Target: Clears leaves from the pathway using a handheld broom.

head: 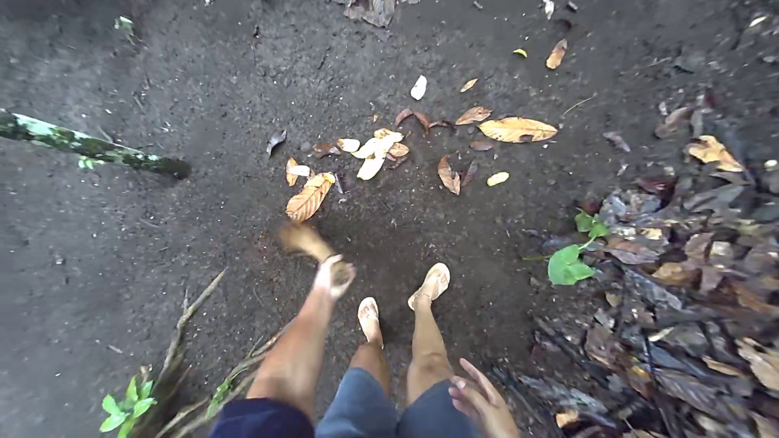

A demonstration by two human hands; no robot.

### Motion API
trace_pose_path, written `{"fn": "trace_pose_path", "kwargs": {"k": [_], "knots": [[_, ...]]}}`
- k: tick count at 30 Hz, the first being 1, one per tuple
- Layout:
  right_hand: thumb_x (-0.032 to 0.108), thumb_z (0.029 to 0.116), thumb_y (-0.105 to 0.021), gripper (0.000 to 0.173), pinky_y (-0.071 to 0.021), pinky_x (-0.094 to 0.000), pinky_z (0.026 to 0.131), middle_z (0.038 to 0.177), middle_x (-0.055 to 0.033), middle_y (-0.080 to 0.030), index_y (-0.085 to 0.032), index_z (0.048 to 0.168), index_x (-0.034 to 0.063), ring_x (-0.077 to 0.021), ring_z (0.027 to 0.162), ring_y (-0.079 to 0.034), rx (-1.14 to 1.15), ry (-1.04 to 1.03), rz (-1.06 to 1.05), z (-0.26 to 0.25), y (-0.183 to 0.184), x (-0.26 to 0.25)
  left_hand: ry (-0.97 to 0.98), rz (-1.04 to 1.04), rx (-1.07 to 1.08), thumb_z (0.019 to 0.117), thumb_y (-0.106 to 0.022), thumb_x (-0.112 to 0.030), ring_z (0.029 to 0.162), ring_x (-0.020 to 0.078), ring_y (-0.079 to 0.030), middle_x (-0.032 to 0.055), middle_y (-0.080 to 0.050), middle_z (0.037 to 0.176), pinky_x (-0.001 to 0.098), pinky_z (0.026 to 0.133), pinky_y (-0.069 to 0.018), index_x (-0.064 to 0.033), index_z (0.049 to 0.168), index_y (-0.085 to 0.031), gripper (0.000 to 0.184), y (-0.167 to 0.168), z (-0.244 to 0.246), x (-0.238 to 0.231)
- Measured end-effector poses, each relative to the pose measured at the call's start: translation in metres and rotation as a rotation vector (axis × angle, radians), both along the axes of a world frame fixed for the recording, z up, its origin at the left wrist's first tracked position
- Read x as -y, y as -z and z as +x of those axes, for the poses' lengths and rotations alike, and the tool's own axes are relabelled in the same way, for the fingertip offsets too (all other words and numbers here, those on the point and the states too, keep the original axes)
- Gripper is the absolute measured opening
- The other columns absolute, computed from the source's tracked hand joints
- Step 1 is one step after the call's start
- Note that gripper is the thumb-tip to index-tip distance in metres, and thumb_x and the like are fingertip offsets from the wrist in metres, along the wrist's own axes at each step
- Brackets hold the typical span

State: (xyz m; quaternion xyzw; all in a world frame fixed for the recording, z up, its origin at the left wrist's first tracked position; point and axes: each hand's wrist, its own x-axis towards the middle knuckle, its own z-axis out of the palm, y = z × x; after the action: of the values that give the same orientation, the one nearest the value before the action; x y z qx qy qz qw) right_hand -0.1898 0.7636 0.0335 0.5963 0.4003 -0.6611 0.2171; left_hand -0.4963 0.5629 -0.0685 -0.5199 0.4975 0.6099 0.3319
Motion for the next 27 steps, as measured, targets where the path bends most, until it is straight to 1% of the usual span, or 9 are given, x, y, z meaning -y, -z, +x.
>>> {"fn": "trace_pose_path", "kwargs": {"k": [3,5,7,9,13,15,18,22,27], "knots": [[0.011,0.1027,-0.056,0.052,-0.0593,-0.0397,0.082,0.122,-0.0208,-0.064,-0.041,0.152,0.0028,-0.0254,0.095,-0.070,-0.015,0.042,-0.015,-0.005,0.011,-0.025,0.426,0.287,-0.021,0.0979,-0.057,-0.012,0.075,0.0238,-0.064,0.0144,-0.061,0.101,0.0374,0.063,-0.0570,-0.0272,0.157,-0.019,0.072,0.011,0.013,-0.121],[0.020,0.1029,-0.054,0.055,-0.0598,-0.0410,0.085,0.123,-0.0194,-0.066,-0.040,0.153,0.0031,-0.0265,0.099,-0.070,-0.136,0.089,-0.019,-0.021,0.020,-0.036,0.643,0.459,-0.031,0.0953,-0.059,-0.010,0.074,0.0235,-0.064,0.0150,-0.061,0.105,0.0376,0.062,-0.0568,-0.0326,0.163,-0.001,0.091,-0.008,0.022,-0.164],[0.038,0.1019,-0.052,0.069,-0.0576,-0.0436,0.094,0.133,-0.0176,-0.063,-0.031,0.158,0.0042,-0.0279,0.113,-0.067,-0.292,0.168,-0.086,-0.046,0.022,-0.046,0.782,0.539,-0.052,0.0906,-0.064,-0.009,0.078,0.0240,-0.066,0.0176,-0.062,0.115,0.0396,0.065,-0.0587,-0.0316,0.165,-0.003,0.099,-0.039,0.034,-0.178],[0.054,0.0942,-0.060,0.086,-0.0550,-0.0447,0.100,0.140,-0.0128,-0.058,-0.027,0.159,0.0081,-0.0250,0.122,-0.062,-0.379,0.305,-0.208,-0.078,0.012,-0.054,0.854,0.566,-0.069,0.0840,-0.070,-0.009,0.103,0.0243,-0.065,0.0174,-0.054,0.140,0.0433,0.084,-0.0581,-0.0296,0.165,-0.009,0.104,-0.079,0.054,-0.174],[0.035,0.0833,-0.073,0.038,-0.0503,-0.0223,0.048,0.069,0.0000,-0.063,-0.061,0.109,0.0101,-0.0054,0.053,-0.058,-0.291,0.364,-0.500,-0.118,-0.003,-0.042,0.651,0.421,-0.045,0.0759,-0.076,-0.014,0.089,0.0210,-0.069,0.0128,-0.063,0.123,0.0394,0.075,-0.0611,-0.0245,0.164,-0.008,0.112,-0.137,0.110,-0.136],[0.027,0.0927,-0.063,0.020,-0.0494,-0.0259,0.046,0.065,-0.0033,-0.060,-0.064,0.102,0.0094,-0.0097,0.050,-0.056,-0.159,0.301,-0.653,-0.129,0.008,-0.027,0.475,0.248,-0.008,0.0777,-0.076,-0.013,0.081,0.0262,-0.069,0.0171,-0.066,0.108,0.0427,0.069,-0.0610,-0.0270,0.164,-0.009,0.110,-0.133,0.128,-0.121],[0.025,0.0981,-0.062,0.025,-0.0588,-0.0415,0.071,0.090,-0.0114,-0.069,-0.064,0.114,0.0057,-0.0209,0.079,-0.068,0.020,0.304,-0.666,-0.149,0.042,-0.031,0.336,0.066,0.049,0.0843,-0.071,-0.012,0.084,0.0302,-0.070,0.0202,-0.066,0.107,0.0467,0.071,-0.0598,-0.0286,0.162,-0.011,0.100,-0.092,0.132,-0.136],[0.024,0.1003,-0.052,0.026,-0.0603,-0.0398,0.069,0.091,-0.0108,-0.070,-0.062,0.114,0.0052,-0.0192,0.080,-0.070,-0.105,0.585,-0.373,-0.127,0.068,-0.115,0.605,0.293,0.065,0.0858,-0.071,-0.010,0.089,0.0256,-0.069,0.0162,-0.067,0.107,0.0442,0.076,-0.0593,-0.0149,0.150,-0.032,0.075,-0.044,0.126,-0.240],[0.026,0.1037,-0.045,0.028,-0.0609,-0.0338,0.069,0.091,-0.0066,-0.070,-0.060,0.118,0.0070,-0.0135,0.080,-0.070,-0.178,0.679,-0.081,-0.120,0.051,-0.153,0.829,0.537,0.098,0.0879,-0.070,-0.012,0.122,0.0297,-0.059,0.0219,-0.047,0.149,0.0483,0.098,-0.0530,-0.0238,0.165,-0.001,0.104,-0.048,0.114,-0.286]]}}
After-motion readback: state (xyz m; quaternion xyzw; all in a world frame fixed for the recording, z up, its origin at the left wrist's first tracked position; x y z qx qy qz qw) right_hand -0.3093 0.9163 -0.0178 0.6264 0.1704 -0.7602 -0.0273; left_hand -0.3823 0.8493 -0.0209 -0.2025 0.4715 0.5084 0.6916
